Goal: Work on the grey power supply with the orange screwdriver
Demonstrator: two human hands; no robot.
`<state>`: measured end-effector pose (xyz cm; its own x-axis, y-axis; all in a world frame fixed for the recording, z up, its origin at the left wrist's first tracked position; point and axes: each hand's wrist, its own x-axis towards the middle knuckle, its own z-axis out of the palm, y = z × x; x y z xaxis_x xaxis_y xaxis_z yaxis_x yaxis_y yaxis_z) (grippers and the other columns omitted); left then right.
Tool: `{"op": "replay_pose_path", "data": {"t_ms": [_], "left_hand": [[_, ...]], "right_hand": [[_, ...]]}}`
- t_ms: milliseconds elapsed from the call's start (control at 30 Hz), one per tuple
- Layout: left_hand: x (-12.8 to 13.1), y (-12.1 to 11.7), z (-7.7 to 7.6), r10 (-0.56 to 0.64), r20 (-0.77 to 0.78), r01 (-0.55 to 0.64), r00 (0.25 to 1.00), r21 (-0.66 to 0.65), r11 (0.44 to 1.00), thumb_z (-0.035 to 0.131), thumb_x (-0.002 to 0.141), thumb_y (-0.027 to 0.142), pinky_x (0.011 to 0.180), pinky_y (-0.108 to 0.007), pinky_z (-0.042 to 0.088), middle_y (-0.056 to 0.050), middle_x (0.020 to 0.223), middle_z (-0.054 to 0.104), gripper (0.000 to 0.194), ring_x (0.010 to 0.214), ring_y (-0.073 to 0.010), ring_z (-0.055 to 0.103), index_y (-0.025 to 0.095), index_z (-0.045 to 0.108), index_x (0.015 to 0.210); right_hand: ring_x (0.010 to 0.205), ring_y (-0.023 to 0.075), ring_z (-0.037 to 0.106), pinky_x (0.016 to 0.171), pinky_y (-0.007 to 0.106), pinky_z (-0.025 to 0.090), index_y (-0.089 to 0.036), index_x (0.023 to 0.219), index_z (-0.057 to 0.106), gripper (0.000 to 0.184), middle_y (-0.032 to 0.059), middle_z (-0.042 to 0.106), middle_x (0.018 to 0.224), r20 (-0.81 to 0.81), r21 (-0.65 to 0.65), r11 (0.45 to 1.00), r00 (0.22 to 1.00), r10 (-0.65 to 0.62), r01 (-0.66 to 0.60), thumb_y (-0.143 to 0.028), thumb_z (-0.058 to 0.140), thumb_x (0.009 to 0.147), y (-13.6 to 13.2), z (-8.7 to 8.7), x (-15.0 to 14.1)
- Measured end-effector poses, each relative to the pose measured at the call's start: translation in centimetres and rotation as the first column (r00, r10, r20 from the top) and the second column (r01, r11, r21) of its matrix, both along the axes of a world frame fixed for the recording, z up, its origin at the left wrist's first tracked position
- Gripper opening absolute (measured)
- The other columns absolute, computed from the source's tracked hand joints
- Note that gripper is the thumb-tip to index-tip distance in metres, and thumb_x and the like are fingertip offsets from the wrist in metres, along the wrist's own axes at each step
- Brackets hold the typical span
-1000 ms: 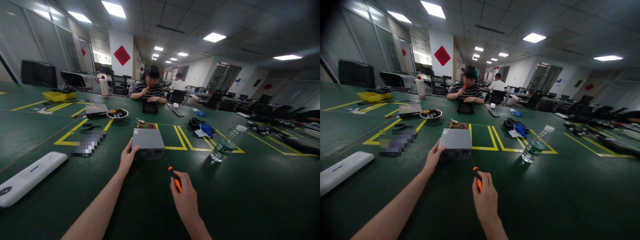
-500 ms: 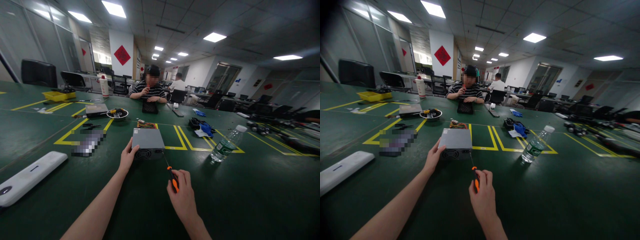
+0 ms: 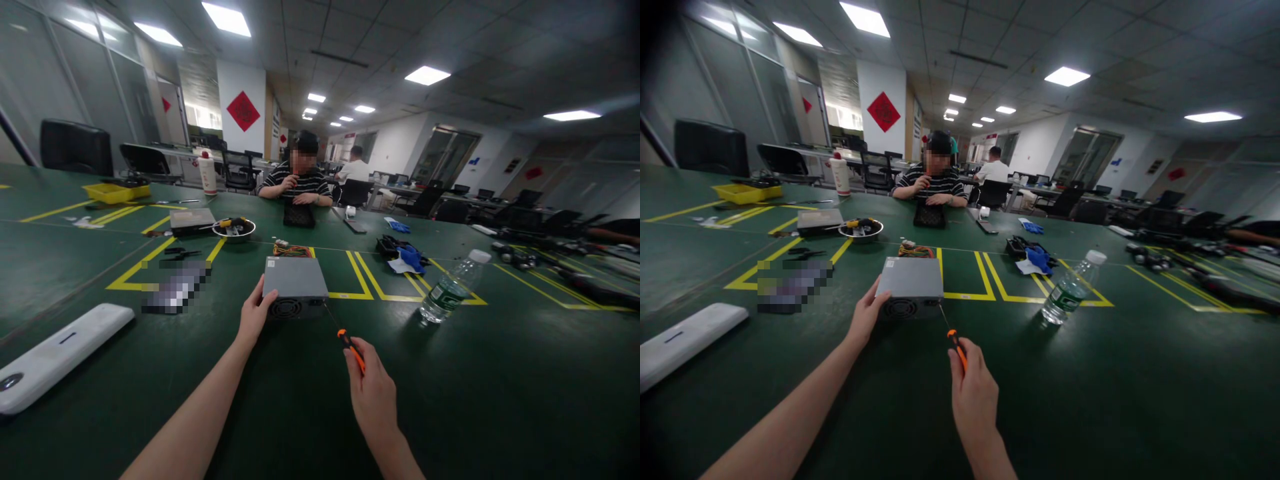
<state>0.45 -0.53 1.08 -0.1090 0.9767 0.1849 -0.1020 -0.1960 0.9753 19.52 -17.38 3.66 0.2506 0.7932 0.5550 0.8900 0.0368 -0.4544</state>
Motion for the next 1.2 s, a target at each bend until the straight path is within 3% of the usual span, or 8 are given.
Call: {"op": "replay_pose_path", "data": {"t_ms": [167, 400, 533, 767, 1067, 1200], "left_hand": [[-0.06, 0.09, -0.26, -0.005, 0.003, 0.005, 1.000, -0.010, 1.000, 0.062, 0.070, 0.040, 0.105, -0.029, 0.027, 0.000, 0.134, 0.044, 0.063, 0.125, -0.0182, 0.039, 0.024, 0.042, 0.128], [-0.07, -0.09, -0.11, -0.008, 0.006, 0.008, 1.000, -0.019, 1.000, 0.062, 0.070, 0.040, 0.104, -0.029, 0.028, -0.001, 0.133, 0.045, 0.065, 0.123, -0.0186, 0.040, 0.023, 0.042, 0.129], [-0.06, -0.10, -0.03, 0.006, 0.007, -0.006, 1.000, -0.011, 1.000, 0.062, 0.069, 0.039, 0.104, -0.030, 0.028, -0.001, 0.132, 0.046, 0.062, 0.123, -0.0193, 0.040, 0.024, 0.044, 0.127], [-0.07, 0.03, -0.24, 0.006, 0.017, -0.005, 1.000, -0.009, 1.000, 0.062, 0.070, 0.037, 0.104, -0.031, 0.028, -0.001, 0.132, 0.046, 0.061, 0.123, -0.0200, 0.040, 0.024, 0.044, 0.127], [-0.10, -0.08, -0.09, 0.016, -0.012, -0.016, 1.000, -0.019, 1.000, 0.062, 0.070, 0.039, 0.104, -0.032, 0.028, -0.001, 0.130, 0.049, 0.061, 0.121, -0.0202, 0.044, 0.025, 0.045, 0.127], [-0.03, -0.28, 0.20, 0.032, 0.003, -0.032, 0.999, -0.029, 0.999, 0.063, 0.069, 0.036, 0.104, -0.032, 0.027, -0.001, 0.130, 0.048, 0.060, 0.122, -0.0207, 0.042, 0.025, 0.047, 0.125]], "right_hand": [[0.076, 0.0194, 0.062, 0.056, 0.032, 0.054, -0.018, 0.102, 0.042, 0.025, 0.0113, 0.049, 0.099, -0.037, 0.070, 0.997, 0.998, 0.045, -0.042, -0.037, 0.039, 0.086, 0.03, -0.18, -0.55], [0.068, 0.0142, 0.061, 0.047, 0.022, 0.050, -0.018, 0.099, 0.048, 0.020, 0.0069, 0.052, 0.089, 0.068, 0.124, 0.990, 0.996, 0.055, -0.063, -0.032, 0.038, 0.089, -0.33, -0.10, -0.29], [0.058, 0.0124, 0.059, 0.044, 0.022, 0.048, -0.018, 0.100, 0.049, 0.026, 0.0049, 0.054, 0.082, 0.055, 0.070, 0.997, 0.998, 0.022, -0.025, -0.036, 0.033, 0.090, -0.35, 0.30, -0.14], [0.074, 0.0172, 0.062, 0.054, 0.028, 0.054, -0.018, 0.107, 0.042, 0.029, 0.0127, 0.050, 0.102, 0.000, 0.069, 0.997, 0.999, 0.037, -0.037, -0.039, 0.038, 0.088, -0.29, 0.12, -0.47], [0.067, 0.0164, 0.064, 0.051, 0.025, 0.051, -0.019, 0.103, 0.046, 0.028, 0.0062, 0.061, 0.085, 0.004, 0.055, 0.998, 1.000, 0.015, -0.015, -0.041, 0.035, 0.089, -0.34, 0.11, -0.18], [0.068, 0.0164, 0.063, 0.052, 0.026, 0.051, -0.020, 0.102, 0.047, 0.025, 0.0059, 0.060, 0.087, 0.007, 0.033, 0.999, 0.999, 0.039, -0.039, -0.039, 0.039, 0.088, -0.36, 0.39, -0.23]]}}
